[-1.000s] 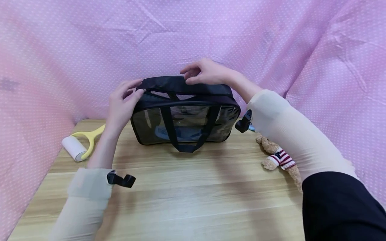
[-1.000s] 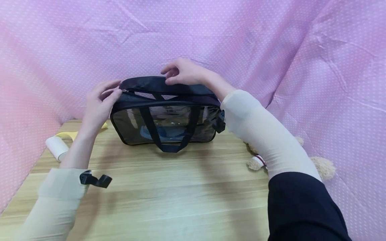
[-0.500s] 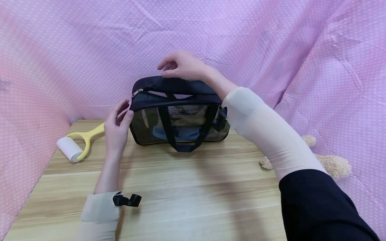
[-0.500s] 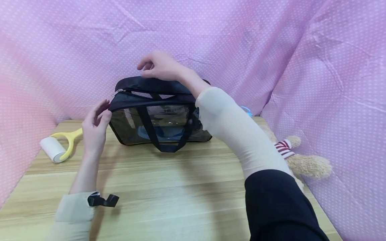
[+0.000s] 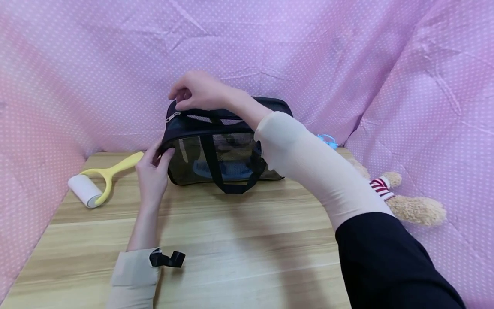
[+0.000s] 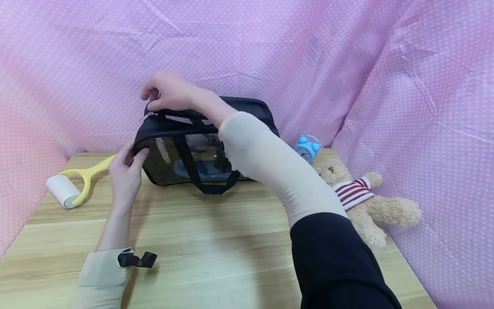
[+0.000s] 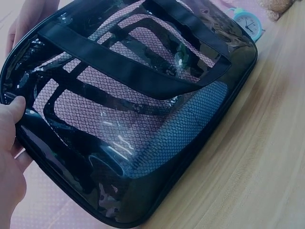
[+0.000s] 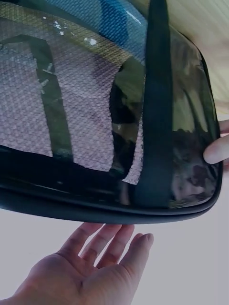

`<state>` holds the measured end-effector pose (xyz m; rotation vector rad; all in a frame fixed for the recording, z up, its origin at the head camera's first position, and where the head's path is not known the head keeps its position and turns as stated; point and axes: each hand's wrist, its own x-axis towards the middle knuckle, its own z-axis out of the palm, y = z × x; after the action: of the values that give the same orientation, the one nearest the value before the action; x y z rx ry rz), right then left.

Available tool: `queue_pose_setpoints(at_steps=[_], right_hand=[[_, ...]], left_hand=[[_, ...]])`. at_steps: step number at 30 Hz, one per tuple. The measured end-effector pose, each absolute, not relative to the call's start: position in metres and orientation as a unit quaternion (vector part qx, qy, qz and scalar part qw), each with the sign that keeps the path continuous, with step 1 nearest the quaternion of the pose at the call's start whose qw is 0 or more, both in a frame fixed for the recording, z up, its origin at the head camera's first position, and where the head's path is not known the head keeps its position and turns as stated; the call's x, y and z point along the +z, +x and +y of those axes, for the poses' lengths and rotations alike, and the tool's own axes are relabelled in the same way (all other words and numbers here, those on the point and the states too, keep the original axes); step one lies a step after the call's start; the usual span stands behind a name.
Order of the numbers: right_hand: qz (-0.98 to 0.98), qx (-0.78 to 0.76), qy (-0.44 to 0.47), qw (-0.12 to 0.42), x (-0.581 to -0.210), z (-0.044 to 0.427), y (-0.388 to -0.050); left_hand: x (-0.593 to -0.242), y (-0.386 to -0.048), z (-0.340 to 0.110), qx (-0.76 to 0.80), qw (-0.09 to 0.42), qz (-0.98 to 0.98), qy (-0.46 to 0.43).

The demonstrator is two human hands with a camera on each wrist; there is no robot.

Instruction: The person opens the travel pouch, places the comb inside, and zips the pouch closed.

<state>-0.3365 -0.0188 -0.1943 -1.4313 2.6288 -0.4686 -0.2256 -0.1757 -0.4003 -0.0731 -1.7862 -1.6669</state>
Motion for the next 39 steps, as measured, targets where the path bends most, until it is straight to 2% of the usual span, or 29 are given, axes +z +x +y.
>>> queue_pose_setpoints(at_steps=[10, 23, 39], right_hand=[[0.862, -0.077, -0.496, 0.071, -0.198, -0.044, -0.322], [0.859, -0.027, -0.507, 0.068, -0.203, -0.054, -0.315], [0.851, 0.013, -0.524, 0.011, -0.208, -0.055, -0.313]], left_hand=[[-0.402, -0.225, -0.174, -0.651, 0.343, -0.676, -0.036], [-0.402, -0.227, -0.173, -0.644, 0.341, -0.684, -0.028], [-0.403, -0.225, -0.173, -0.633, 0.345, -0.693, -0.029]])
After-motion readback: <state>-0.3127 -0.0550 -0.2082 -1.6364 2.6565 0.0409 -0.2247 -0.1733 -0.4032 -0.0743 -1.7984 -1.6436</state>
